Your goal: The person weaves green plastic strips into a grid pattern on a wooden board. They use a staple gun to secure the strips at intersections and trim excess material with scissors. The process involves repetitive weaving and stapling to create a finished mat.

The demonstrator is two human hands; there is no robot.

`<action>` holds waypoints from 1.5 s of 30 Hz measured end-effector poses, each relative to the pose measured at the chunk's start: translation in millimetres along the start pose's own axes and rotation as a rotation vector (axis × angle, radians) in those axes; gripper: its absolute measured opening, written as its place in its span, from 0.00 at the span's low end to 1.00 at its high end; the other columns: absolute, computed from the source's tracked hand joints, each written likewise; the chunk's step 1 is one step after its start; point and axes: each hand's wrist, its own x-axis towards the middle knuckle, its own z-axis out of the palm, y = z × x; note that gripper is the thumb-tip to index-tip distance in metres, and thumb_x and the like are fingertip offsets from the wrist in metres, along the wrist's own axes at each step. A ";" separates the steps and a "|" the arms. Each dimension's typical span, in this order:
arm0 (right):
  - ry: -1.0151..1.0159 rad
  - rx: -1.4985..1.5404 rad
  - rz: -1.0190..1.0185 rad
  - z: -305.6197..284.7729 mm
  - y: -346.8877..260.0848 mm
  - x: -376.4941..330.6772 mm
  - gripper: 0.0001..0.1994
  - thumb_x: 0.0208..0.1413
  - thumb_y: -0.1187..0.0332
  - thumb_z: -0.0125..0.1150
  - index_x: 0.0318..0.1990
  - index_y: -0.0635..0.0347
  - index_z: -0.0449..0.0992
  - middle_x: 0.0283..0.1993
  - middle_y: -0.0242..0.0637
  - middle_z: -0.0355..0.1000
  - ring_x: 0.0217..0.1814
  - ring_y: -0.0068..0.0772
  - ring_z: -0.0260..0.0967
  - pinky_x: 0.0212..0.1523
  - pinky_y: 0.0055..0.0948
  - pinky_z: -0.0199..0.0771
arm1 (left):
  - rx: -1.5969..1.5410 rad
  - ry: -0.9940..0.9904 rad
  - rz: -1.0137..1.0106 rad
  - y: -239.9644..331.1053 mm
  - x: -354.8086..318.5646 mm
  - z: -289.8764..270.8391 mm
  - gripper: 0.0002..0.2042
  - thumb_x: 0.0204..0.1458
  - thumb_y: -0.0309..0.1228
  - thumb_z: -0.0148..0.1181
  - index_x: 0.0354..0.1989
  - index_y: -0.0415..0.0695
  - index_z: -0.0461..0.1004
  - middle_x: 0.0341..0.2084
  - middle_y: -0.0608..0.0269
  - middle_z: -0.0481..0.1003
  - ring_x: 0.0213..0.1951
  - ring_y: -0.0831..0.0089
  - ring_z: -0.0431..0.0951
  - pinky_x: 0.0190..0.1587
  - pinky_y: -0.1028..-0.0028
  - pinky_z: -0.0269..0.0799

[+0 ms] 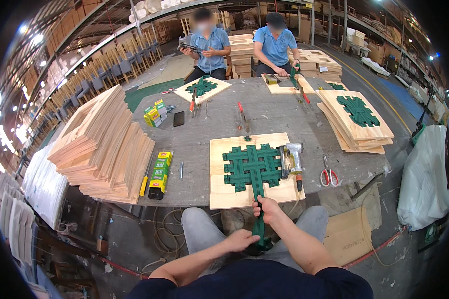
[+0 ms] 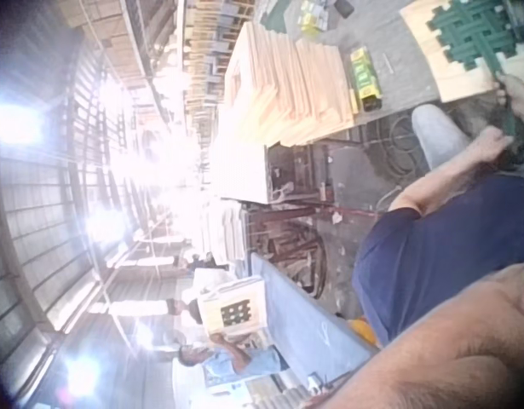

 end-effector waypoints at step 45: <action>0.266 -0.289 -0.181 -31.4 69.2 -50.8 0.16 0.74 0.56 0.46 0.38 0.57 0.71 0.22 0.24 0.63 0.16 0.17 0.52 0.15 0.22 0.50 | 1.126 0.377 0.749 -20.6 110.0 -66.7 0.39 0.51 0.31 0.62 0.75 0.53 0.58 0.74 0.67 0.59 0.73 0.55 0.58 0.77 0.50 0.45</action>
